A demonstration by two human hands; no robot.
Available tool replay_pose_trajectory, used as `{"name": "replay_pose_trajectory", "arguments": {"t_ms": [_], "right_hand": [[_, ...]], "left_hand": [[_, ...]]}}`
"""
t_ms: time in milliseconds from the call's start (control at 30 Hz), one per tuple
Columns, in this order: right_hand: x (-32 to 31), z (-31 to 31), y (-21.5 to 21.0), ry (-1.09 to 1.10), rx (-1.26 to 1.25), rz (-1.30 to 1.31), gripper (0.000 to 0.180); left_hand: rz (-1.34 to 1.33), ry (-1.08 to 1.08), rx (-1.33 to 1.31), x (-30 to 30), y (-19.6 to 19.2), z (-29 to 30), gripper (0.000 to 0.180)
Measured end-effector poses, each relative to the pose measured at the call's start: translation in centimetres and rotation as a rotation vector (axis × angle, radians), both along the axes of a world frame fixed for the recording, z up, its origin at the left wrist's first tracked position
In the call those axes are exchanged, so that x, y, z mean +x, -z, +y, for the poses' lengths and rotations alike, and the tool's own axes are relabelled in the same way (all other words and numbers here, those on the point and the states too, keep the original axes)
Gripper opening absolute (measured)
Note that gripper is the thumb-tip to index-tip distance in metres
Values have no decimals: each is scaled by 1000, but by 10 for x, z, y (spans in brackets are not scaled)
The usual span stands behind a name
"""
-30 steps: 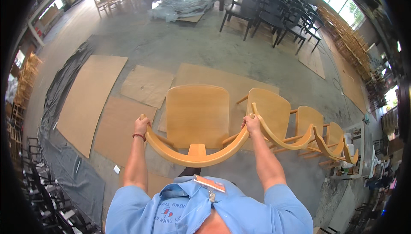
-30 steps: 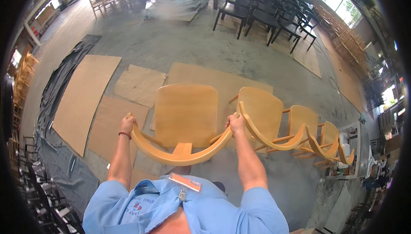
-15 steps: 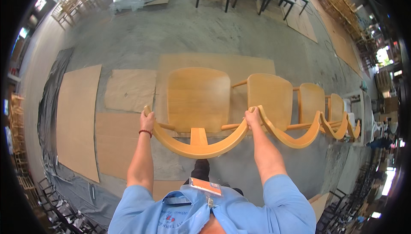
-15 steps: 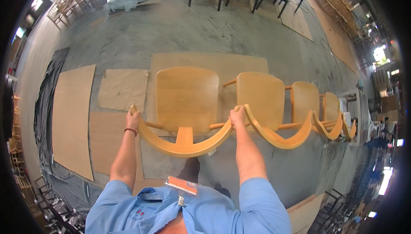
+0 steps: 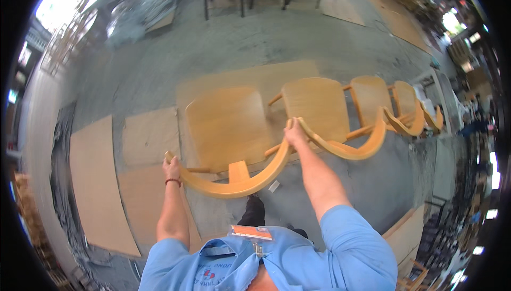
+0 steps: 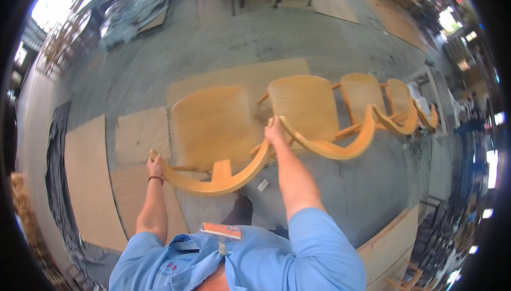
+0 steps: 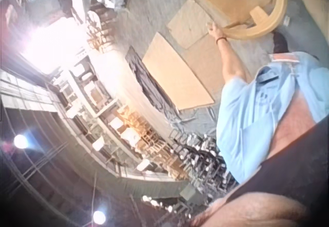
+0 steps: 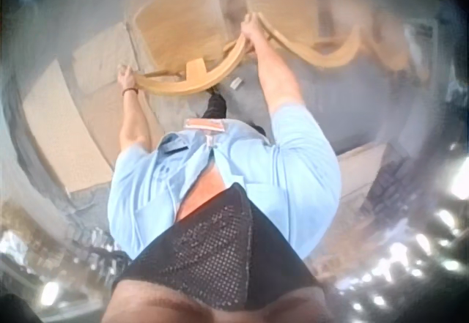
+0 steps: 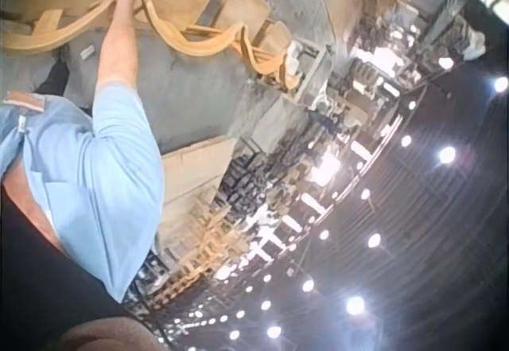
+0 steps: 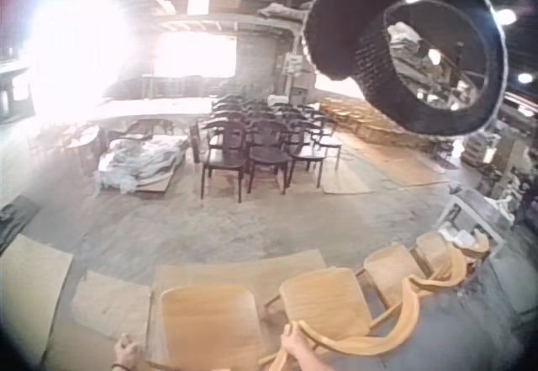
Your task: The person uses a pallet jack to move a stack of wooden chairs, then repeatedly picks up individual chairs and places them in rows on the floor. The person also moves cardboard pieces with the pallet jack.
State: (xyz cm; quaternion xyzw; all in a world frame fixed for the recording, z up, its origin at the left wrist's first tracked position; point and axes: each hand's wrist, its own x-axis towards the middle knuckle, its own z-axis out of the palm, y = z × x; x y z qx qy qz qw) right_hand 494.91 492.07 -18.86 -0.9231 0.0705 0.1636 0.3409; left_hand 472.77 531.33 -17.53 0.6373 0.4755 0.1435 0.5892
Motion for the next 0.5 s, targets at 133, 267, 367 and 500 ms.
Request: {"name": "replay_pose_trajectory", "arguments": {"t_ms": [133, 267, 367, 500], "right_hand": [[-46, -38, -19, -30, 222, 52, 65], [-154, -133, -15, -42, 183, 63, 52], [-264, -258, 11, 108, 81, 253, 39], [-436, -408, 26, 502, -49, 312, 25]], "left_hand": [[12, 12, -20, 0, -22, -20, 32], [16, -39, -46, -13, -69, -75, 37], [-134, 129, -294, -43, -66, -147, 45], [355, 746, -79, -88, -12, -302, 43]]}}
